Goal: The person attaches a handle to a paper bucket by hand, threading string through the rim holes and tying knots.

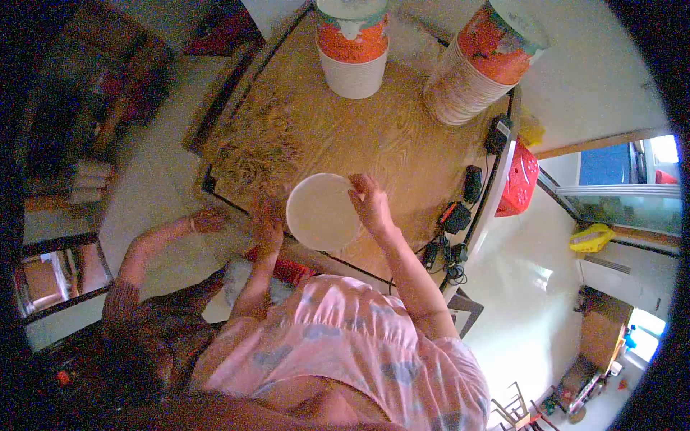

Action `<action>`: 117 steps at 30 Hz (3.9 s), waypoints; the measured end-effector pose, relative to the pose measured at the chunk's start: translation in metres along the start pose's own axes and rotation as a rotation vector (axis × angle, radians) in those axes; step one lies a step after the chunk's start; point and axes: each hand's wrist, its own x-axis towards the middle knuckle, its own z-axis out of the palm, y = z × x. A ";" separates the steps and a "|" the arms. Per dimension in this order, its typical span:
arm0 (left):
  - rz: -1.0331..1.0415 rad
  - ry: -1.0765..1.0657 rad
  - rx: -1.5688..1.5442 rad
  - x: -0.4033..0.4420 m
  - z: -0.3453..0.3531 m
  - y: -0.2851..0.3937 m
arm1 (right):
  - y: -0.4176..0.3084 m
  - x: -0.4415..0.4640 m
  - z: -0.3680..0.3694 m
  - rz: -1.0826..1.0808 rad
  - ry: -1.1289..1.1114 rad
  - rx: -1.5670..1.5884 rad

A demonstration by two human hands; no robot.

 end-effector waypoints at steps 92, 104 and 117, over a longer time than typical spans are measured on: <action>0.001 -1.193 -1.047 0.095 0.021 0.209 | 0.036 -0.037 -0.071 0.428 0.243 0.615; 0.005 -1.165 -1.027 0.097 0.023 0.205 | 0.041 -0.035 -0.063 0.385 0.098 0.371; 0.256 -1.200 -1.000 0.128 -0.003 0.206 | 0.028 -0.036 -0.059 0.299 0.126 0.137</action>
